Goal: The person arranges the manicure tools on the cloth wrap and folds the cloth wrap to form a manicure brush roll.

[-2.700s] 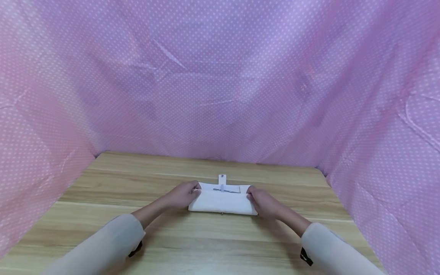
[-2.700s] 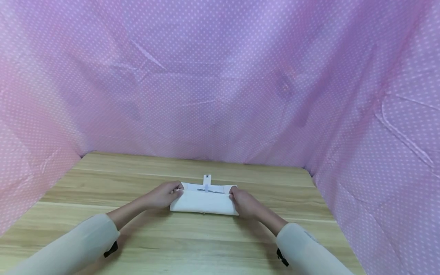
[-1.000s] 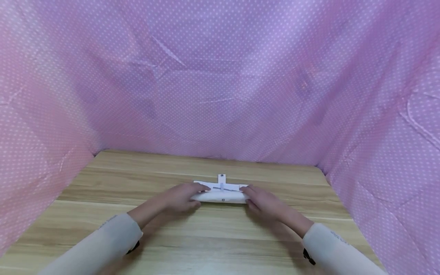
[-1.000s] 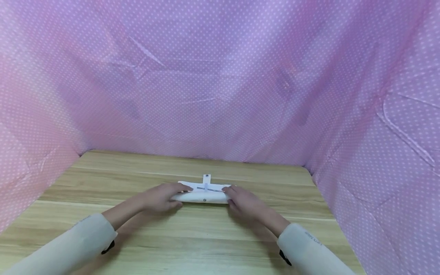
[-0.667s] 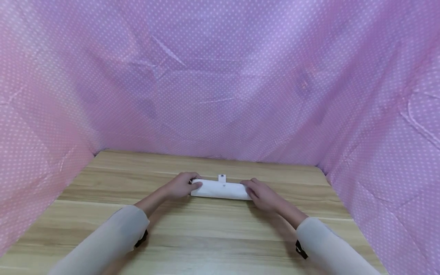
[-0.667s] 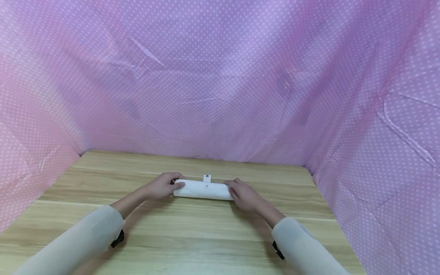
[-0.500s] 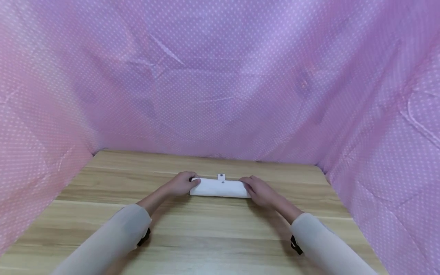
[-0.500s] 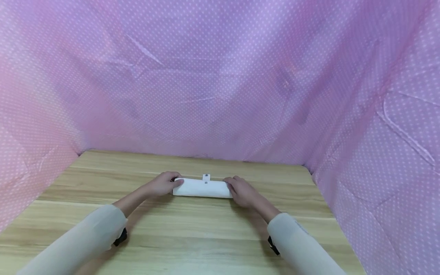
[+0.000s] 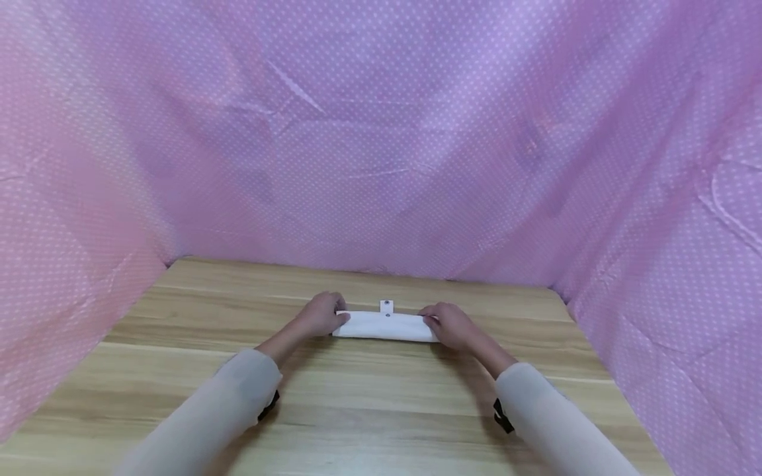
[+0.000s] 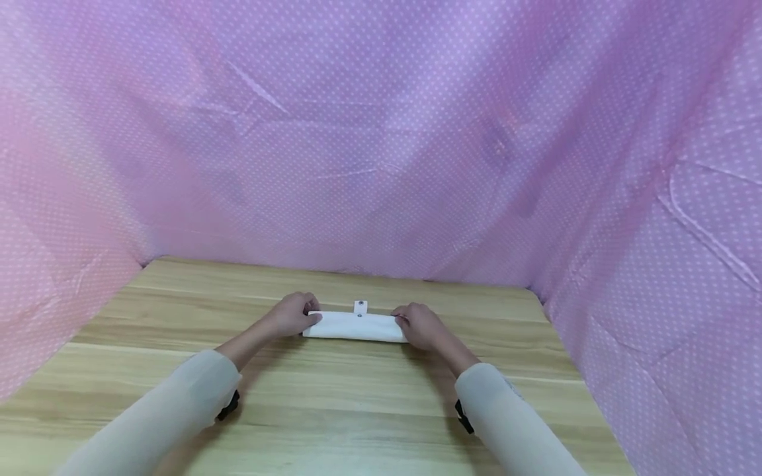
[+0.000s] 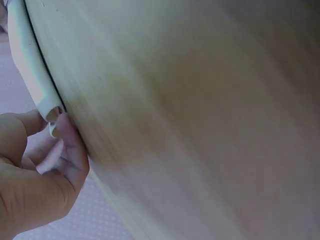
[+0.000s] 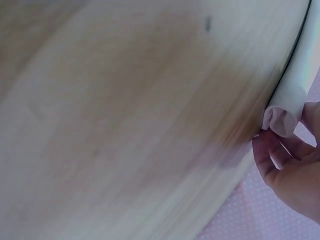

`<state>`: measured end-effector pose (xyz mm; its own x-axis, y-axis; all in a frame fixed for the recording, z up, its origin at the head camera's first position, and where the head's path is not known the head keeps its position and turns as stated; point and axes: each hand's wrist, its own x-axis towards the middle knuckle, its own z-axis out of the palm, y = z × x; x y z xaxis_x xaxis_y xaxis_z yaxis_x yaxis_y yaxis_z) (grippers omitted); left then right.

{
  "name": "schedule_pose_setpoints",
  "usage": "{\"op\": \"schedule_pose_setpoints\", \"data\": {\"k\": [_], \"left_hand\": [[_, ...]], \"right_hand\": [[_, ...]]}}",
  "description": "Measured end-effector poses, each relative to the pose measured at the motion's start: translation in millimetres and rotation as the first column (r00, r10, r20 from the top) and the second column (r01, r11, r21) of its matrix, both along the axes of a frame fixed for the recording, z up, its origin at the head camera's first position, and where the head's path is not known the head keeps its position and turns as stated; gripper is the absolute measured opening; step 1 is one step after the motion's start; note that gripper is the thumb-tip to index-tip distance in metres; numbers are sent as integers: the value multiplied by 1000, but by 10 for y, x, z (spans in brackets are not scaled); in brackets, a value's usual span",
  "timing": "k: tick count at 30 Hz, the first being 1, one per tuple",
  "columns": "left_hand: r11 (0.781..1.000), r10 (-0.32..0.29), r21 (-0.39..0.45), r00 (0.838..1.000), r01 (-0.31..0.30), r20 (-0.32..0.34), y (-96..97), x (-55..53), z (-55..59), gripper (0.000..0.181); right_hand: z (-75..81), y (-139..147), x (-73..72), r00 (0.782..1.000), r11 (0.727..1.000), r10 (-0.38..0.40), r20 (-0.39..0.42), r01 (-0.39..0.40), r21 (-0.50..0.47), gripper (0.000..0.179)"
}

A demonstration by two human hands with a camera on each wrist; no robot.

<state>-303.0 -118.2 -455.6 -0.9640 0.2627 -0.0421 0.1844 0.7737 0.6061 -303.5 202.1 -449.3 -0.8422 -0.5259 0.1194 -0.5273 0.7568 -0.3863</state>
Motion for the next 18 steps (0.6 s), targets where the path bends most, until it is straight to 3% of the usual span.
{"op": "schedule_pose_setpoints", "data": {"k": [5,14,18], "left_hand": [[999,-36,2,999,36,-32,3,-18,-28,13],[992,-16,-127,998,9,-58,84,-26,40,10],[990,-83,-114,995,77,-48,133,-41,56,24]], "right_hand": [[-10,2,-39,999,999,-25,38,26,-26,19],[15,25,-113,992,997,-24,122,32,-65,18],[85,53,-154,985,998,-2,170,12,-58,17]]}}
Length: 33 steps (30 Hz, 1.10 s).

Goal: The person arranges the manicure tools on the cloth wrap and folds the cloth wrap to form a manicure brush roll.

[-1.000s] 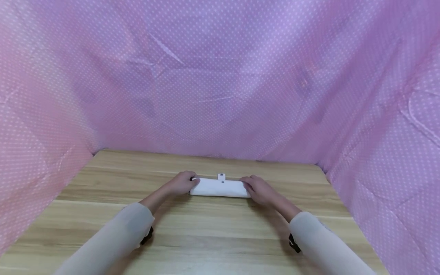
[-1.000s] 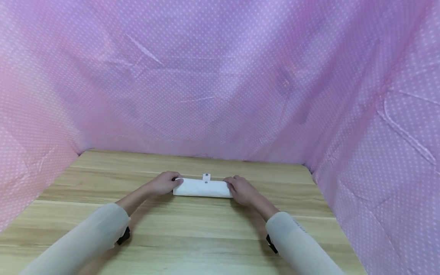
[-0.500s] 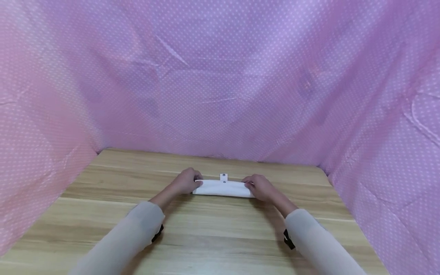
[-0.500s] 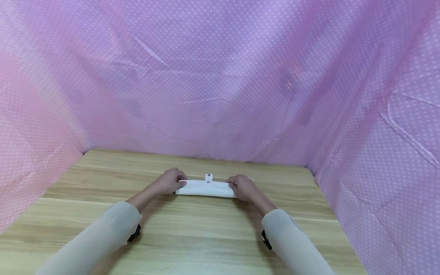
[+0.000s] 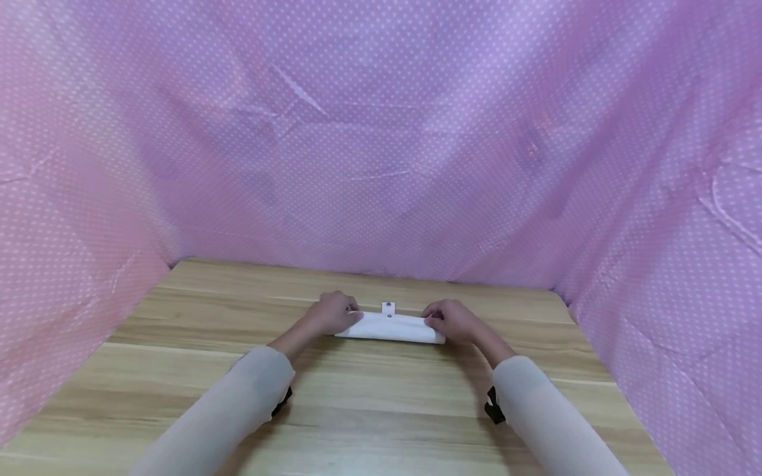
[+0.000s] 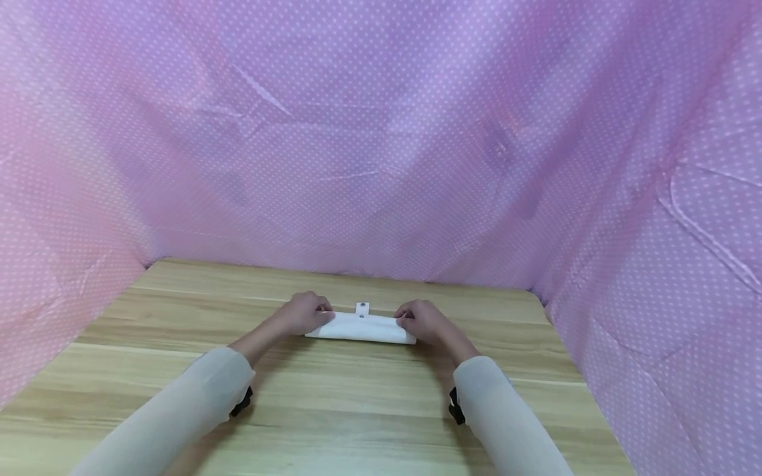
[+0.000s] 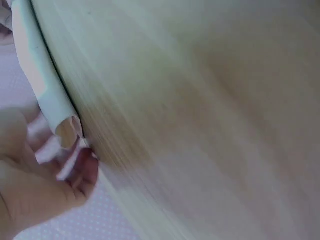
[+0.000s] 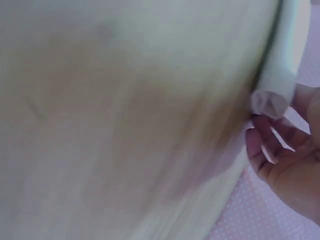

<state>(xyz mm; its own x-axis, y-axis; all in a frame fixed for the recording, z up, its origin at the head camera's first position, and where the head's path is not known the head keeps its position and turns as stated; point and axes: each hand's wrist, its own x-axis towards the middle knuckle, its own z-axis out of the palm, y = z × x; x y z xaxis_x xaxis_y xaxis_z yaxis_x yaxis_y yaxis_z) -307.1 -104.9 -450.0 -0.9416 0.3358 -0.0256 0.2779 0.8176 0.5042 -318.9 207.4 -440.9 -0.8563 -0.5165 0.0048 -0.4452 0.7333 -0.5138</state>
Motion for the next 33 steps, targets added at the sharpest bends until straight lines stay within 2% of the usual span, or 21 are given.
{"op": "schedule_pose_setpoints", "data": {"k": [4,7,11,14,22,33], "left_hand": [[989,-104,113,994,100,38,37,-23,2,29],[980,-133,160,989,121,65,58,-52,-19,27],[984,-99,158,990,83,100,83,-105,-65,25],[986,-72,161,988,50,134,96,-134,-81,25],[977,-61,213,974,13,218,104,-135,-69,26],[968,-45,249,966,-20,256,92,-183,-92,24]], "right_hand": [[85,-20,-25,999,999,32,15,-33,32,17],[134,-89,-40,999,997,34,28,-36,66,18],[153,-232,-73,998,996,16,54,-20,83,18],[110,-345,-114,999,996,3,49,-8,90,22],[-44,-563,-199,995,997,-74,62,72,35,32],[-95,-707,-220,986,989,-138,97,143,-46,29]]}}
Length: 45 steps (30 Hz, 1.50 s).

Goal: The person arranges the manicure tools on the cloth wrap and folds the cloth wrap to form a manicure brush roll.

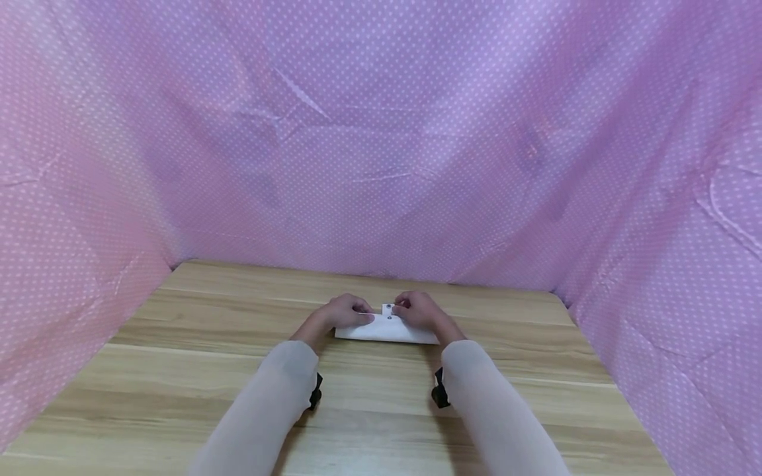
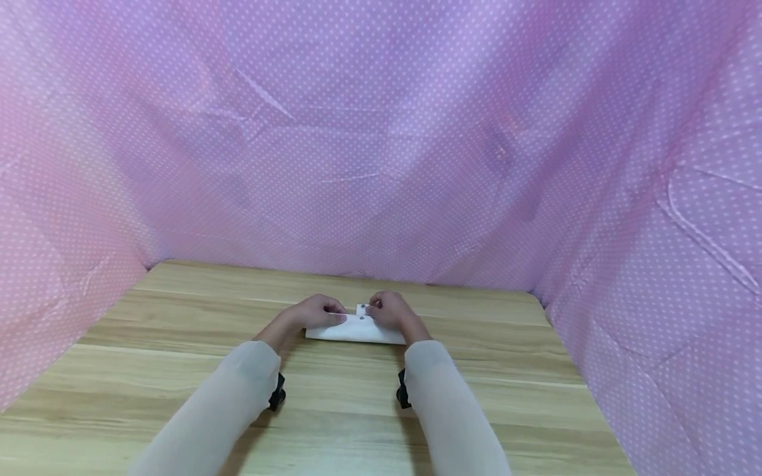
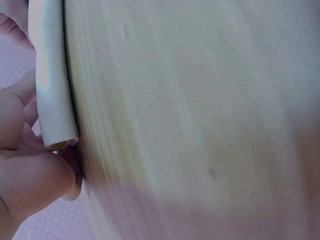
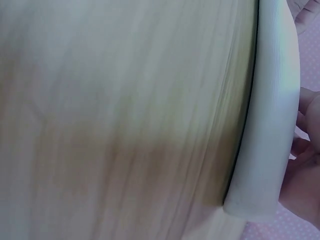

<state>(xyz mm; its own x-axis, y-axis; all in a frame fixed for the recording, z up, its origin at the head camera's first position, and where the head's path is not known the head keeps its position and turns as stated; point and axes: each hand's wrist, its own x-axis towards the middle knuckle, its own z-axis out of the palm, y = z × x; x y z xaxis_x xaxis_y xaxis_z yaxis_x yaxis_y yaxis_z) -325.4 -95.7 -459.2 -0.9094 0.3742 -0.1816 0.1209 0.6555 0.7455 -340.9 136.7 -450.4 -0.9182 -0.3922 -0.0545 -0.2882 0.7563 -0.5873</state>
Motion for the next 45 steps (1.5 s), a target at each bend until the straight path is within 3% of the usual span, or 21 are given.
{"op": "schedule_pose_setpoints", "data": {"k": [7,16,20,30,45], "left_hand": [[1000,16,8,999,-17,33,33,-11,5,23],[999,8,-31,999,-6,49,27,-50,51,26],[1000,1,-26,999,0,49,28,-72,31,28],[1000,21,-2,996,-20,85,25,-58,33,27],[997,61,36,991,-65,119,48,-22,55,26]], "right_hand": [[-50,-60,-31,1000,999,-25,-19,24,-36,23],[-58,-109,-29,992,982,-103,67,112,-151,13],[-67,-102,-27,993,977,-107,57,116,-182,8],[-35,-14,-16,999,965,-16,51,29,-261,7],[19,75,15,993,964,108,-39,-115,-240,4]]}}
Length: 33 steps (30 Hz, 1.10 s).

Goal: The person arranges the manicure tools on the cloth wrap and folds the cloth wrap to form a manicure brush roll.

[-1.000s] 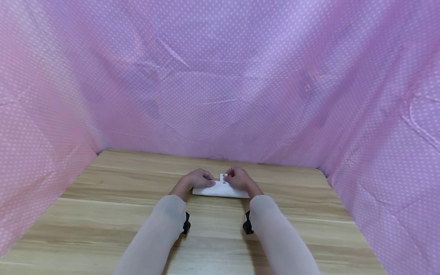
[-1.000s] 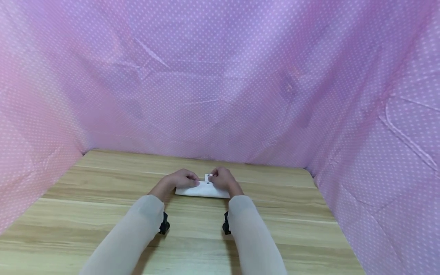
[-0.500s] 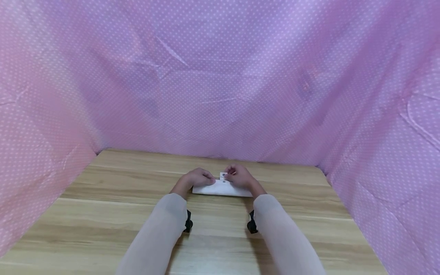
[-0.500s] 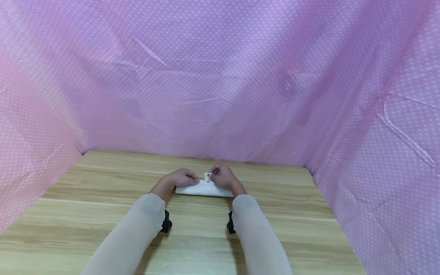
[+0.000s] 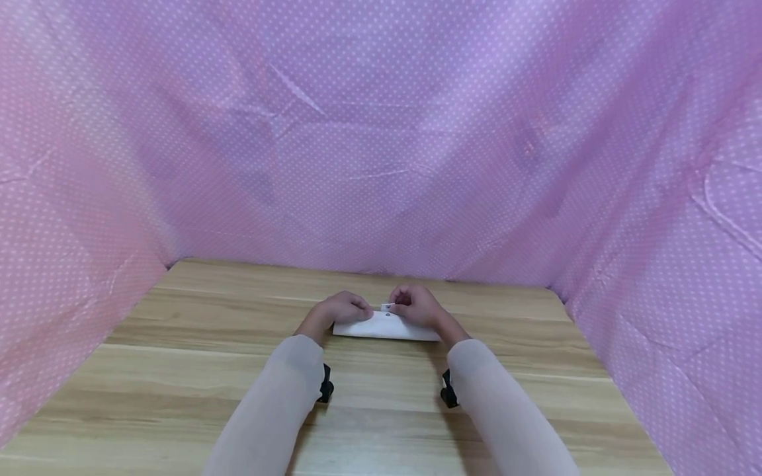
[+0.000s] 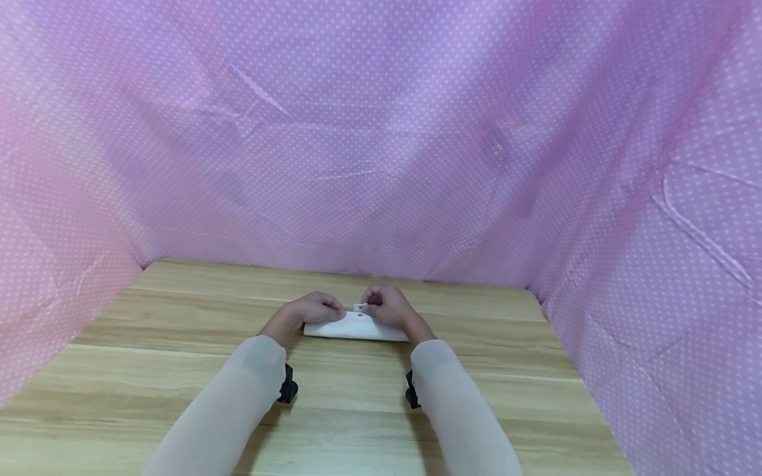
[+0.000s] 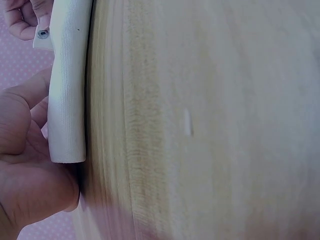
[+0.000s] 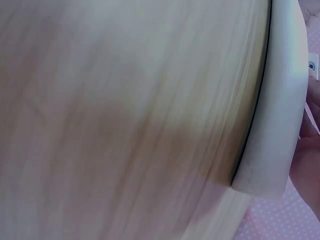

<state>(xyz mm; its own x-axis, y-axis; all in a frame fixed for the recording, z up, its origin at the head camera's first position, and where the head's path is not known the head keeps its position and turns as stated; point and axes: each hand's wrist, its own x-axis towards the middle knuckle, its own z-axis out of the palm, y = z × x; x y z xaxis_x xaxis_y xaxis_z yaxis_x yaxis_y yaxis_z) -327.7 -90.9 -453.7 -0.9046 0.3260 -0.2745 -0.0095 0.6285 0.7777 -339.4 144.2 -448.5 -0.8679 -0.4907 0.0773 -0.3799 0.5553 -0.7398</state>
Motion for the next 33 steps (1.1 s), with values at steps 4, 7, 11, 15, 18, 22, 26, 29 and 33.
{"op": "schedule_pose_setpoints", "data": {"k": [4,7,11,15,18,22,26,29,33], "left_hand": [[1000,-1,14,1000,1,-2,-8,8,24,25],[1000,-6,10,1000,6,-9,-16,3,26,25],[1000,-10,-3,1000,10,-17,-16,-20,6,24],[1000,-18,-22,999,17,-36,-17,-42,-19,22],[999,-23,-34,999,21,-46,-20,-51,-29,21],[999,-20,-36,999,19,-37,-22,-35,-25,20],[999,-14,-39,999,13,-38,-20,-8,-11,19],[999,-13,-40,999,12,-47,-20,0,-6,18],[999,-18,-31,999,16,-44,-18,-1,-13,19]], "right_hand": [[27,12,-2,997,998,67,-27,-67,-3,3],[38,23,-2,992,993,115,-49,-115,4,3],[51,41,5,985,988,157,-68,-156,18,5],[76,45,31,981,983,178,-77,-174,58,9],[102,38,56,977,978,195,-89,-186,99,8],[130,27,87,966,965,229,-123,-209,161,10],[132,20,100,959,956,244,-142,-213,200,11],[117,6,103,973,968,202,-109,-181,176,11],[68,-15,106,992,989,121,-47,-116,94,13]]}}
